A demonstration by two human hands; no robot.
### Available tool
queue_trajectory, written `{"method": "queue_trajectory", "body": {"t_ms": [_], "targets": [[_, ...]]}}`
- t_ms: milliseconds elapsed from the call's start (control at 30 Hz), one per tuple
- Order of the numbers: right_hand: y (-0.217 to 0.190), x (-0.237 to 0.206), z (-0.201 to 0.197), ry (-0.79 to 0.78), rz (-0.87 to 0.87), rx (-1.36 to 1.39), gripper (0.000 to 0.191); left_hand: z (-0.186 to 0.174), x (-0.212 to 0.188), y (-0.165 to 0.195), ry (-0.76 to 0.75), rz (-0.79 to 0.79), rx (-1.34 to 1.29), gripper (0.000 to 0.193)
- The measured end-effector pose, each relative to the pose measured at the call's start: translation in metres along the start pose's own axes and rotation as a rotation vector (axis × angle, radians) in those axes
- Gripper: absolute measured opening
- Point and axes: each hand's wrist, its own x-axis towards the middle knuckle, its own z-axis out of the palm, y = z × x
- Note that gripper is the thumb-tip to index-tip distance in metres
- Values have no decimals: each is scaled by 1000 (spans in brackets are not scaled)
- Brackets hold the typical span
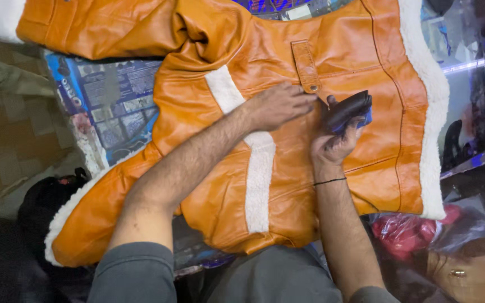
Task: The person rubs a blue sponge or pad over the surface of an orange shearling leather jacket laid on a glass worktable, working the leather across the body, sleeves and front panels, repositioning the jacket with the other hand to reach different areas.
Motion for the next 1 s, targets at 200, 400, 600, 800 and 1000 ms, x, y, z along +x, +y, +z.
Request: {"method": "queue_trajectory", "body": {"t_ms": [200,400,600,800,1000], "targets": [[-11,-43,6,38,-16,-187,45,12,43,-62,194,-184,-504,50],[-4,-79,26,-57,-3,-352,37,21,38,-75,216,-152,-626,51],[3,-79,20,96,44,-140,38,12,27,-48,102,-91,-134,18],[-5,-88,4,114,-18,-325,36,-13,22,-54,158,-121,-47,40],[-22,-76,40,123,6,-1129,31,-1,15,-85,75,-102,-243,24]]}}
